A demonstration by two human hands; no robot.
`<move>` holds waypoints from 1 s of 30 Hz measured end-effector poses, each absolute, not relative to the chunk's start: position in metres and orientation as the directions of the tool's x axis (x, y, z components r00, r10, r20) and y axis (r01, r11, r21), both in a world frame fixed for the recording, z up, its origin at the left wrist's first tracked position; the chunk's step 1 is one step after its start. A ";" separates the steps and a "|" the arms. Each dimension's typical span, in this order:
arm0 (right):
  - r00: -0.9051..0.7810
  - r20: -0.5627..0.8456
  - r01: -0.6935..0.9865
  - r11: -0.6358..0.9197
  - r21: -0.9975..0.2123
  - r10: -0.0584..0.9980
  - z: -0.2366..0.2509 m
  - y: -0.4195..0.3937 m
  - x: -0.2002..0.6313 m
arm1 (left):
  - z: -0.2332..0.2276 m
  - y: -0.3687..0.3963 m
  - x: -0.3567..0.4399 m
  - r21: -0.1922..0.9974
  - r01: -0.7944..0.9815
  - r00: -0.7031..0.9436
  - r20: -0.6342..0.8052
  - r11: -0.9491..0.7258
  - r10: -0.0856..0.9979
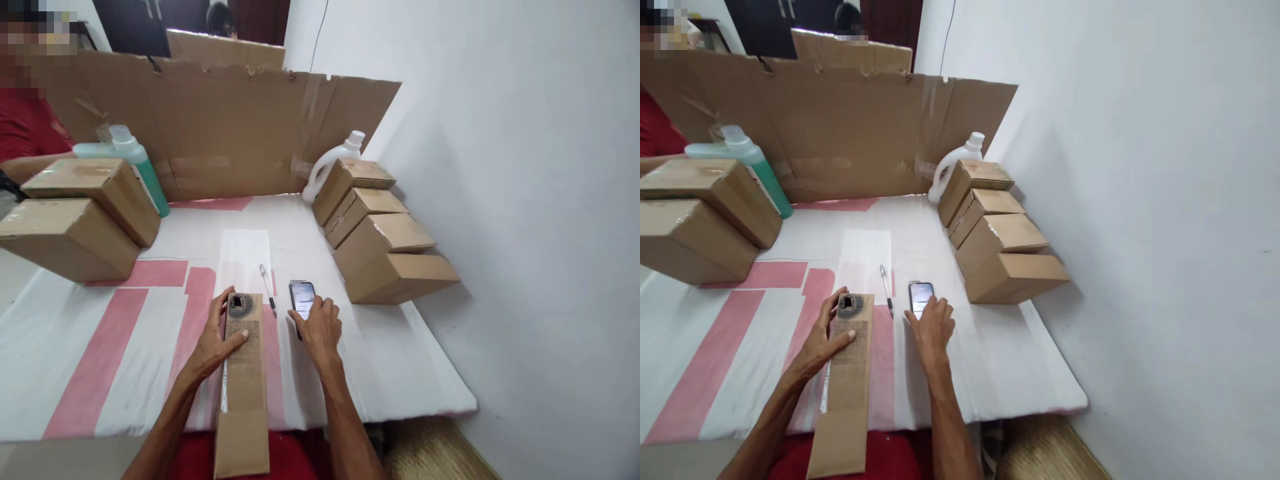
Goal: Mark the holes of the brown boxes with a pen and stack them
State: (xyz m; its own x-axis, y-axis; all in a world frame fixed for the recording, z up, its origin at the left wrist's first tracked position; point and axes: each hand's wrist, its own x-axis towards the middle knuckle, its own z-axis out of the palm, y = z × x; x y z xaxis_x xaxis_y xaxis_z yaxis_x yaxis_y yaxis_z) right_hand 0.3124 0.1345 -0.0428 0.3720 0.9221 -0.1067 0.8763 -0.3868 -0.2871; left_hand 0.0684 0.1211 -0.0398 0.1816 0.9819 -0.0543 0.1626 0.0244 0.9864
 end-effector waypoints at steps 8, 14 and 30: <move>0.510 -0.190 0.744 -0.541 -0.393 0.839 -0.052 0.134 0.327 | -0.040 0.121 0.068 0.987 0.157 0.191 -0.062 0.032 0.980; 0.445 -0.177 0.579 -0.433 -0.692 0.878 -0.059 0.139 0.323 | -0.041 0.121 0.068 0.990 0.142 0.186 -0.048 0.021 0.981; -0.046 -0.320 -0.680 -0.264 -0.684 0.946 0.031 0.107 0.287 | -0.045 0.120 0.070 0.995 0.100 0.207 -0.021 0.000 0.978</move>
State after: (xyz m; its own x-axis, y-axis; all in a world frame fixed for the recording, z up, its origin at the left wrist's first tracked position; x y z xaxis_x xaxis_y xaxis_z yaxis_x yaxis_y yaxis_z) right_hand 0.2871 0.1066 0.0313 -0.0456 0.9464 -0.3197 -0.6804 -0.2638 -0.6838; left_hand 0.0704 0.1202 -0.0445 0.2069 0.9781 -0.0207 0.0996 -0.0001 0.9950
